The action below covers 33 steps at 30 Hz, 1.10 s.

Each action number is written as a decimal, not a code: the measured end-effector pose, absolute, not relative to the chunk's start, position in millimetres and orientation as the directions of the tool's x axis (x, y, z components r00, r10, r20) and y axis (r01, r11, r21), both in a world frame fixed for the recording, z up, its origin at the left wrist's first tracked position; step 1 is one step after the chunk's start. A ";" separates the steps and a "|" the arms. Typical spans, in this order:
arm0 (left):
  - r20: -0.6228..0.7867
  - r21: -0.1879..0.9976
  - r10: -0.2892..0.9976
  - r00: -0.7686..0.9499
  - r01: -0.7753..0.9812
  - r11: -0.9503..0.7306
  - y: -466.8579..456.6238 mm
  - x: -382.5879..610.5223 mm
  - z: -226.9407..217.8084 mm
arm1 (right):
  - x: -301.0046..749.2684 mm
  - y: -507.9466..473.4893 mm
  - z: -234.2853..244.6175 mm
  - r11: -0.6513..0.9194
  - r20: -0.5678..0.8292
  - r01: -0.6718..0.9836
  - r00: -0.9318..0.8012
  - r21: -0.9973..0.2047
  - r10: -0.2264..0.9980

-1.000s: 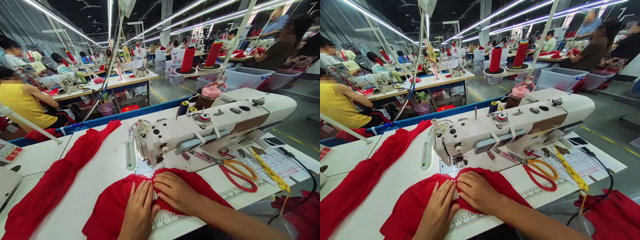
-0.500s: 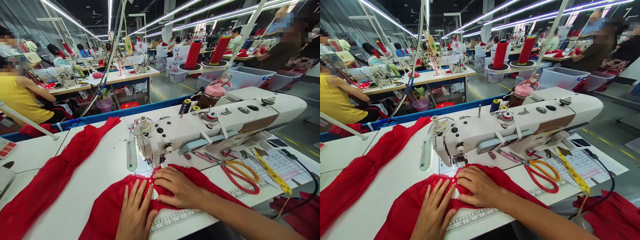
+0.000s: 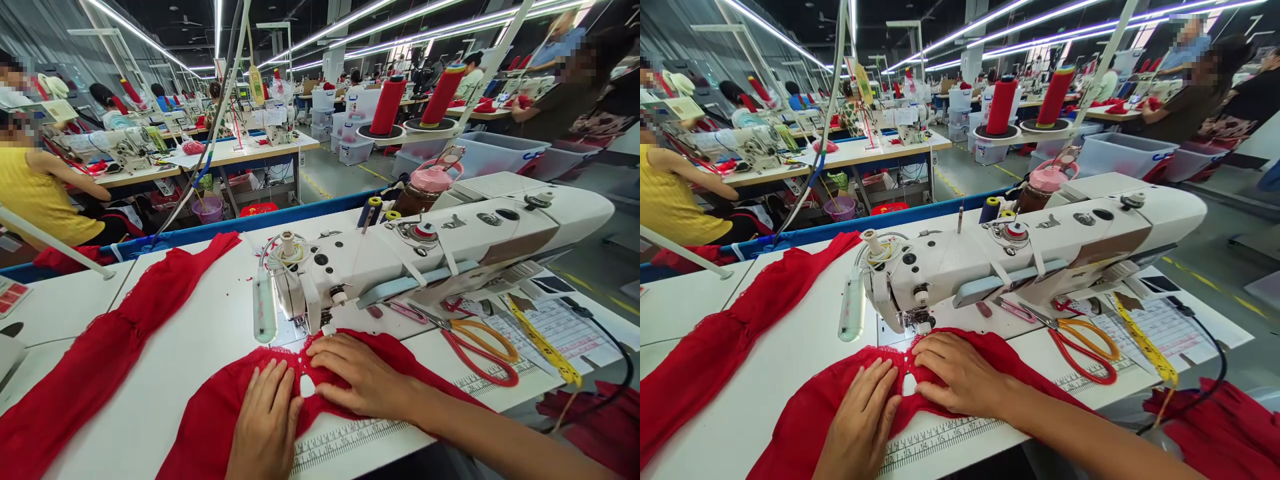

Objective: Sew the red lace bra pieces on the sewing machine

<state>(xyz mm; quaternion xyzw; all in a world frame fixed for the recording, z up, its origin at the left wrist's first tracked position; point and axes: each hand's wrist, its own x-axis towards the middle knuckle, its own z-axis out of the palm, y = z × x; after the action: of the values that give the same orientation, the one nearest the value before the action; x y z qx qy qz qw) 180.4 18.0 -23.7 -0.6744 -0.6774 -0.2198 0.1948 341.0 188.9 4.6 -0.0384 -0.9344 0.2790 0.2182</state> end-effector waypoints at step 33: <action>0.362 0.023 0.932 -0.027 1.000 0.020 19.1 163.8 -28.9 | 344.6 191.3 -7.6 0.821 0.207 0.078 -0.950 -0.566 0.233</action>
<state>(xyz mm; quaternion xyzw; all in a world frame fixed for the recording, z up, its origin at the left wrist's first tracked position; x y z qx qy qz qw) 163.8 19.1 -28.9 -0.6865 -0.7034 -0.1368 0.1235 344.6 191.3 -7.6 -0.0825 -0.9446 0.2876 0.1349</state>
